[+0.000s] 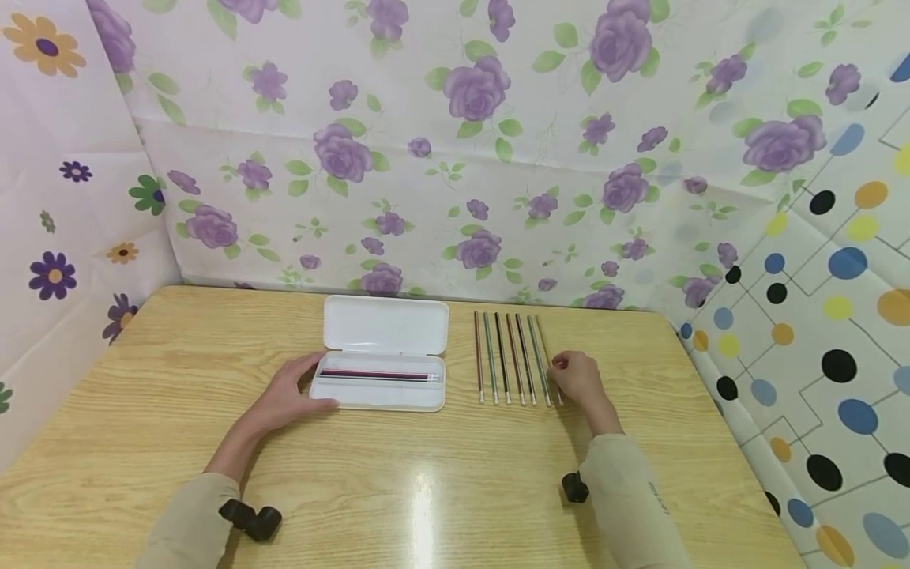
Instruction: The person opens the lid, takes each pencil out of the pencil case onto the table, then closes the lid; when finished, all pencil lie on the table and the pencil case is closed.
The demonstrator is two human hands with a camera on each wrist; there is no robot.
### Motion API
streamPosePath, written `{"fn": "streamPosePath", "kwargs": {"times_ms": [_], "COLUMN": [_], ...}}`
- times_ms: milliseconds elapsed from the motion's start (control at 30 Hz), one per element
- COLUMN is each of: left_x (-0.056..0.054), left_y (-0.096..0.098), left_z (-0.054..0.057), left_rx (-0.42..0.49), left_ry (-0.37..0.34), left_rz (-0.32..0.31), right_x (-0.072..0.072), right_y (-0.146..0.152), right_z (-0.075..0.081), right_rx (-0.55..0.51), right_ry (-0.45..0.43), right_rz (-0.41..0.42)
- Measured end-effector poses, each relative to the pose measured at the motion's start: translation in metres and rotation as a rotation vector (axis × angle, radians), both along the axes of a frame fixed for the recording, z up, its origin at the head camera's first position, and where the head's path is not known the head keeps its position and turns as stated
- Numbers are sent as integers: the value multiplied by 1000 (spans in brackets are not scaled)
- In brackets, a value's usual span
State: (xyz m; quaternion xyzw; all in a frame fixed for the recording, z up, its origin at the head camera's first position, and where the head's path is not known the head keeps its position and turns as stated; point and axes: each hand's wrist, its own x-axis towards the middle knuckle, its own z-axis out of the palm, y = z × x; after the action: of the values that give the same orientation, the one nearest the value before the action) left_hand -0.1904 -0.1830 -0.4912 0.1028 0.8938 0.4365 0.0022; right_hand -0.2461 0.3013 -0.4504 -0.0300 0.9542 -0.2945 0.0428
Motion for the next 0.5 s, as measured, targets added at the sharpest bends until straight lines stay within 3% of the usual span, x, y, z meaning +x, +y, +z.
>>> {"fn": "streamPosePath", "kwargs": {"times_ms": [267,500], "left_x": [-1,-1], "left_y": [0,-1], "left_z": [0,-1], "left_rx": [0,2], "left_ry": [0,9], "left_rz": [-3,-6], "right_x": [-4,-5], "right_y": [-25,-78], "right_z": [15,31], "right_rx": [8,19], "right_ry": [109,129], "right_rz": [51,260]}}
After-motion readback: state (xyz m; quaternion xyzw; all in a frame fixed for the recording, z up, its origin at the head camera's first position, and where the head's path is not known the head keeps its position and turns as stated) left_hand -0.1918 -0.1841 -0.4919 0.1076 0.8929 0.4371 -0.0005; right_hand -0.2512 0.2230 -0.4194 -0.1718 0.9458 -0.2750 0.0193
